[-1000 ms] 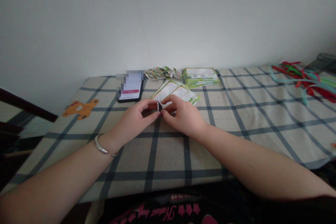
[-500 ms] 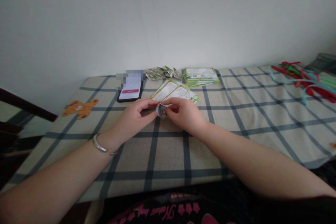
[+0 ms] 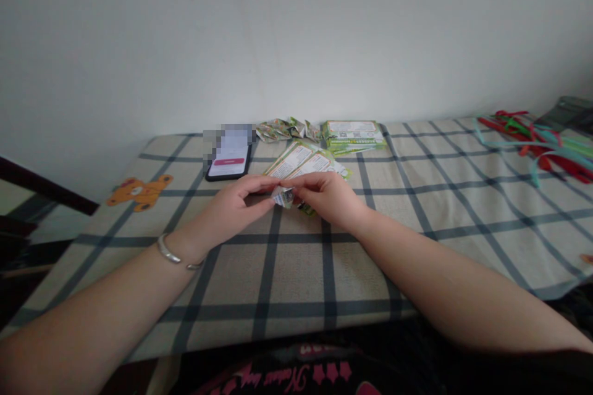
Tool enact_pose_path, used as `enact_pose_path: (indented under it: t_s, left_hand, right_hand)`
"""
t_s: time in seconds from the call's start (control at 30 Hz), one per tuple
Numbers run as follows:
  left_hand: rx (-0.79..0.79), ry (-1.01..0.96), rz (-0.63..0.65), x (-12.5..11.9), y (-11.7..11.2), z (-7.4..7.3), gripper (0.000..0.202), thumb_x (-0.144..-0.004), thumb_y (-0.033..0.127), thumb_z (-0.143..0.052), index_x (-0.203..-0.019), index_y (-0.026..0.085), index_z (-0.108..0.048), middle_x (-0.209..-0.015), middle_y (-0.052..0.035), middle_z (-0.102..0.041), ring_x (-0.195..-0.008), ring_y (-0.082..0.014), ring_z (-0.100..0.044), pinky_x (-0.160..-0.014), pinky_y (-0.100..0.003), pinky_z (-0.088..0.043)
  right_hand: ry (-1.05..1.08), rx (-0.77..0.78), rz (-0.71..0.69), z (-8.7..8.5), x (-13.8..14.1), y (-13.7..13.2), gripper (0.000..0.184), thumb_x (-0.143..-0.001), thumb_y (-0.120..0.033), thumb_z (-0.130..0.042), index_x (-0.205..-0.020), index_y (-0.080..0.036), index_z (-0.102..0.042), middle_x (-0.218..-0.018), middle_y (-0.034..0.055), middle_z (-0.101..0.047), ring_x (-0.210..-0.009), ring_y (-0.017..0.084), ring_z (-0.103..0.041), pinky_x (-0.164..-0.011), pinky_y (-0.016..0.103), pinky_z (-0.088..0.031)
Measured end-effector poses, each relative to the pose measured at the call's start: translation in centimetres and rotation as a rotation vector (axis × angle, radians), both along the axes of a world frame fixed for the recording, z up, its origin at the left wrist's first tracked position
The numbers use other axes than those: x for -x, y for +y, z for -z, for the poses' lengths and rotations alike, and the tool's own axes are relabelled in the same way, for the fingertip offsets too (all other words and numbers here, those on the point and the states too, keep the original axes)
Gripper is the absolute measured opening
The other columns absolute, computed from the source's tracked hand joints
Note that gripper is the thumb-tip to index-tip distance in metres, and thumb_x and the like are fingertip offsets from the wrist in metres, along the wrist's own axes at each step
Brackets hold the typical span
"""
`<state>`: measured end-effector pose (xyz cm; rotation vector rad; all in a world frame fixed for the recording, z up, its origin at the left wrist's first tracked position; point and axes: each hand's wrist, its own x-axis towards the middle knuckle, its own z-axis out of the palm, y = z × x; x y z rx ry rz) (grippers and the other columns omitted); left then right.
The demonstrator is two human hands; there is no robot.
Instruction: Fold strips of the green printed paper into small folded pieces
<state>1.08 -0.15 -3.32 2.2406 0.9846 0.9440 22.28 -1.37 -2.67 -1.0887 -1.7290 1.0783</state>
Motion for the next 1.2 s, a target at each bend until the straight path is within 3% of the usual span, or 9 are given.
enact_pose_path:
  t_s: [0.2, 0.4, 0.6, 0.8, 0.9, 1.0, 1.2]
  left_hand:
    - [-0.025, 0.035, 0.018, 0.1, 0.0, 0.0, 0.03, -0.088, 0.022, -0.058, -0.118, 0.021, -0.063, -0.118, -0.0073, -0.066, -0.113, -0.0207, -0.061, -0.102, -0.042, -0.048]
    - [-0.192, 0.077, 0.067, 0.1, -0.7, -0.8, 0.044, -0.092, 0.018, -0.054, -0.135, 0.026, -0.047, -0.134, -0.0058, -0.057, -0.126, -0.0176, -0.051, -0.112, -0.041, -0.04]
    - [-0.289, 0.132, 0.122, 0.1, -1.1, -1.6, 0.041, -0.092, 0.015, -0.055, -0.131, 0.026, -0.049, -0.128, -0.0045, -0.059, -0.122, -0.0169, -0.054, -0.108, -0.039, -0.043]
    - [-0.242, 0.1, 0.063, 0.1, -1.0, -1.3, 0.037, -0.085, 0.016, -0.064, -0.119, 0.022, -0.054, -0.117, -0.0038, -0.065, -0.108, -0.0167, -0.062, -0.098, -0.034, -0.05]
    - [-0.158, 0.026, 0.009, 0.1, -0.7, -0.9, 0.037, -0.083, 0.018, -0.066, -0.118, 0.02, -0.053, -0.113, -0.0045, -0.066, -0.103, -0.0165, -0.065, -0.093, -0.033, -0.053]
    - [-0.057, -0.084, -0.01, 0.1, -0.4, -0.6, 0.037, -0.083, 0.018, -0.066, -0.117, 0.02, -0.052, -0.111, -0.0053, -0.066, -0.101, -0.0163, -0.066, -0.093, -0.033, -0.054]
    - [0.056, -0.185, 0.036, -0.1, -0.3, -0.2, 0.036, -0.083, 0.019, -0.066, -0.116, 0.019, -0.052, -0.111, -0.0066, -0.066, -0.101, -0.0167, -0.067, -0.092, -0.034, -0.054]
  right_hand:
    - [-0.024, 0.041, 0.018, -0.2, 0.1, -0.1, 0.024, -0.082, -0.026, -0.061, -0.1, -0.02, -0.076, -0.087, 0.0027, -0.076, -0.069, 0.013, -0.066, -0.067, 0.027, -0.055]
    - [-0.008, 0.04, 0.06, -0.4, 0.3, -0.3, 0.021, -0.08, -0.029, -0.061, -0.091, -0.019, -0.075, -0.076, 0.002, -0.074, -0.063, 0.013, -0.065, -0.057, 0.024, -0.051]
    - [-0.011, 0.059, 0.074, -0.6, 0.5, -0.4, 0.017, -0.079, -0.031, -0.062, -0.081, -0.017, -0.07, -0.07, 0.0013, -0.071, -0.059, 0.011, -0.062, -0.054, 0.022, -0.046]
    - [0.044, 0.099, 0.049, -0.4, 0.7, -0.3, 0.014, -0.08, -0.031, -0.062, -0.081, -0.017, -0.06, -0.064, -0.0011, -0.065, -0.054, 0.009, -0.058, -0.049, 0.02, -0.043]
    - [0.026, -0.003, 0.034, -0.1, 0.6, -0.5, 0.009, -0.082, -0.025, -0.058, -0.088, -0.019, -0.057, -0.065, -0.0026, -0.064, -0.056, 0.01, -0.06, -0.051, 0.02, -0.043]
    - [-0.107, -0.203, 0.046, 0.0, 0.5, -0.8, 0.014, -0.078, -0.014, -0.057, -0.091, -0.02, -0.058, -0.079, -0.0004, -0.068, -0.066, 0.011, -0.064, -0.06, 0.023, -0.048]
    - [-0.323, -0.358, 0.067, -0.4, 0.0, -0.9, 0.016, -0.08, -0.018, -0.062, -0.094, -0.021, -0.066, -0.086, 0.0, -0.07, -0.071, 0.011, -0.065, -0.062, 0.022, -0.048]
